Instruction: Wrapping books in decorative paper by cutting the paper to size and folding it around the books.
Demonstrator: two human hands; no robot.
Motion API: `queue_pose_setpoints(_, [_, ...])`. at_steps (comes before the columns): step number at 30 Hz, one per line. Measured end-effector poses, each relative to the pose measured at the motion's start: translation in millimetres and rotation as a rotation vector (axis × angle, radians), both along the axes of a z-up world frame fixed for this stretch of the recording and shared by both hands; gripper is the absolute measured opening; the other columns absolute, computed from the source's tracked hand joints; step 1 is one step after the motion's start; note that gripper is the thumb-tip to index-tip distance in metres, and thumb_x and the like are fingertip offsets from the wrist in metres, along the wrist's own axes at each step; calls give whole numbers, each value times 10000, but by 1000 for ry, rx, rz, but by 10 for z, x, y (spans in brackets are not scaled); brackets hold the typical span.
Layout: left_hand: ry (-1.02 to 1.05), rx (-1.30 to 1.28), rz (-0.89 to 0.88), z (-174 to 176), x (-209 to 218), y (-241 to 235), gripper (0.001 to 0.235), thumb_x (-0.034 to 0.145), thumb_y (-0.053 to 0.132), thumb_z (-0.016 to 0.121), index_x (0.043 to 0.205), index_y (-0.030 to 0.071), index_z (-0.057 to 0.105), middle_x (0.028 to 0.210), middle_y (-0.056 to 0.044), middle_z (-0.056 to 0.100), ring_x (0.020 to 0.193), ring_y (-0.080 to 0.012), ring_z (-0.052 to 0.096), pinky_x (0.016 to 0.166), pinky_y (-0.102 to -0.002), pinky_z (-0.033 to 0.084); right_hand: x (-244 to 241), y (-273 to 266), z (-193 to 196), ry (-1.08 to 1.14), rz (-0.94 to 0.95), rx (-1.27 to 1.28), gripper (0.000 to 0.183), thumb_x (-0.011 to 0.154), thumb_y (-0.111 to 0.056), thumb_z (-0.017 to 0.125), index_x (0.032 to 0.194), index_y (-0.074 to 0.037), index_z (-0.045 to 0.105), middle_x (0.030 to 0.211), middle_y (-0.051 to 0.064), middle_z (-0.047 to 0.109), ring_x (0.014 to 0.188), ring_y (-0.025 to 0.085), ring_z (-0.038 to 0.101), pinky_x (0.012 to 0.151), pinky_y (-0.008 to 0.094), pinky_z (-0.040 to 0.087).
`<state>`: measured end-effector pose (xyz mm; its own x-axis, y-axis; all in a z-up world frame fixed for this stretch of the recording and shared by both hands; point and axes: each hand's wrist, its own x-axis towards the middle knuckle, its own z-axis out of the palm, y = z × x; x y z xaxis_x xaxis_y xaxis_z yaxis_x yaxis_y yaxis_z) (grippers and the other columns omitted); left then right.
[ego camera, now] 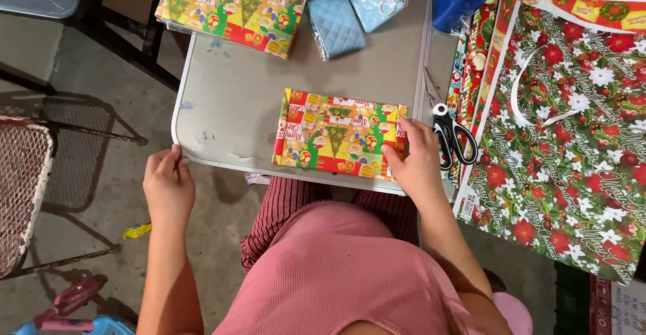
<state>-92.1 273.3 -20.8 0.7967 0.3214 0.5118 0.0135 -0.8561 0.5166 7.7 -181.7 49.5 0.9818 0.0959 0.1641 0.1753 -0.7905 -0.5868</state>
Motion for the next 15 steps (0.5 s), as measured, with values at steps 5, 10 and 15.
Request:
queue_pose_setpoints(5, [155,108,-4,46,125,-315,160,867,150,800,1019,200,803,1004,-24,621,998,-258,621,914,-359,531,32,105,140,62,-40,101,741,814,-128,856,1467,-28,520,1292,281,543,1219,461,536,986,529,495])
queue_pose_setpoints(10, [194,-176,-236,225,714,-1150,463,929,167,732,1328,-53,648,1169,-302,654,1153,-488,608,1040,-511,470,39,175,177,132,-100,213,831,777,-34,854,1504,-12,452,1297,309,540,1190,469,564,983,530,523])
queue_pose_setpoints(15, [535,-399,-290,145,1158,-1258,936,791,304,859,1545,-22,410,1098,-153,652,1064,-385,667,953,-513,530,42,128,110,168,-144,386,916,760,79,814,1560,-68,393,1300,261,538,1099,343,556,953,434,510])
